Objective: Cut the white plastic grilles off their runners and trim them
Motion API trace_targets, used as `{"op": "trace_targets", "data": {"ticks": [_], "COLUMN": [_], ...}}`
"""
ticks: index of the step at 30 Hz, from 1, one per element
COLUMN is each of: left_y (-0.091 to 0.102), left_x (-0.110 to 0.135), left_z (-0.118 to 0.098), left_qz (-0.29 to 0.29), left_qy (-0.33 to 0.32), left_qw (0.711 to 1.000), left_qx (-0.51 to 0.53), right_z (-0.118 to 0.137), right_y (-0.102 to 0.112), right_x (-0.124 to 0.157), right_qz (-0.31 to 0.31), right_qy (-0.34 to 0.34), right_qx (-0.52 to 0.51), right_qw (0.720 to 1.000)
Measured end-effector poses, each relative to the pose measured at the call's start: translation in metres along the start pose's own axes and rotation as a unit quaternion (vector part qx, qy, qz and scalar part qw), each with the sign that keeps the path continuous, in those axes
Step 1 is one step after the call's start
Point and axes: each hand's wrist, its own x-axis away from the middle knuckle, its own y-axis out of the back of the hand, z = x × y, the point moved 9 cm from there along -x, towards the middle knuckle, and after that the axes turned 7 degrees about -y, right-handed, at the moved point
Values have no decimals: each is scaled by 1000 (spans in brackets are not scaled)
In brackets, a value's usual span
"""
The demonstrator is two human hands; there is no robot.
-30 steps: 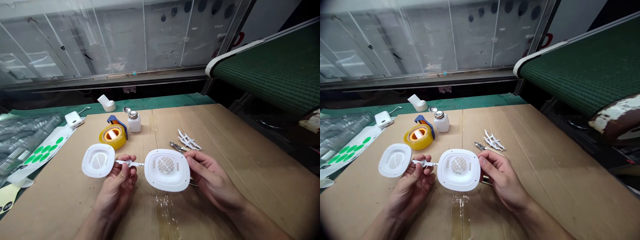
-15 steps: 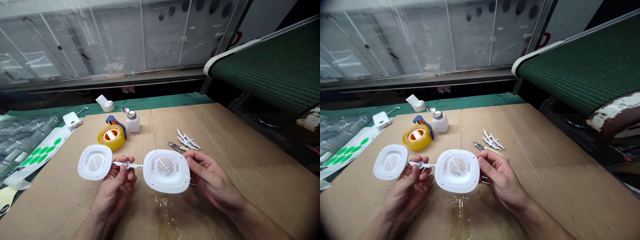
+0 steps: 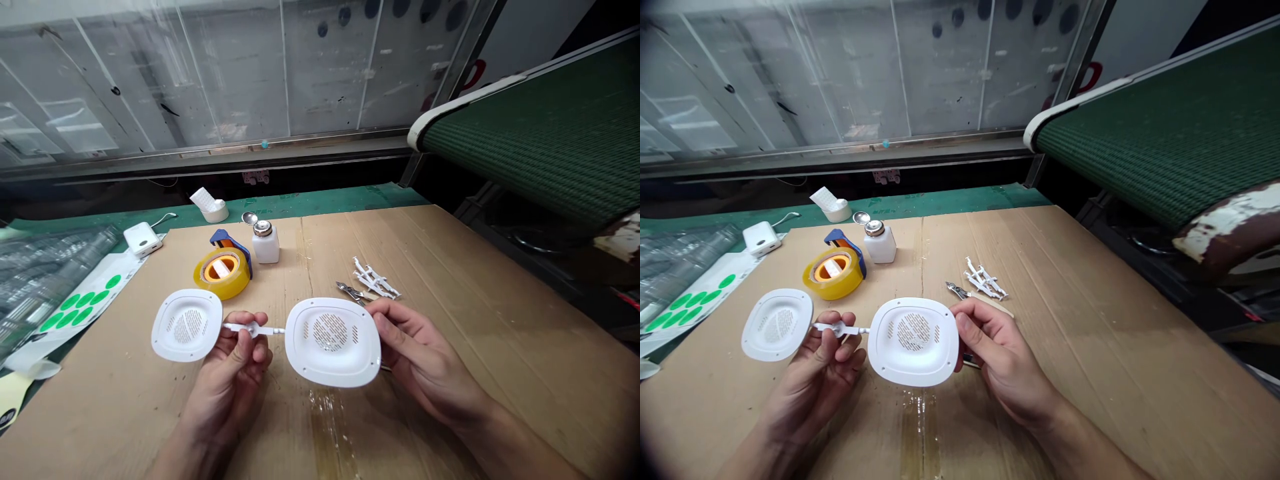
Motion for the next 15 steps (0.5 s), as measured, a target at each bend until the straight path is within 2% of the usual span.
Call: {"op": "trace_targets", "data": {"ticks": [4, 6, 9, 15], "left_y": [0, -1, -2, -1], "left_x": [2, 1, 0, 0], "left_z": [-3, -6, -5, -4], "left_qz": [-9, -14, -12, -9], "left_qy": [-22, -36, -36, -29], "left_qw": [1000, 999, 999, 1000], "left_qx": [-7, -10, -10, 0], "right_z": [-2, -7, -13, -11], "right_y": [-9, -12, -13, -18], "right_x": [5, 6, 6, 5], "right_qz": [44, 52, 55, 97], "right_qy": [27, 19, 6, 1], "right_qx": [47, 74, 61, 48], "right_qw": [998, 996, 997, 994]}}
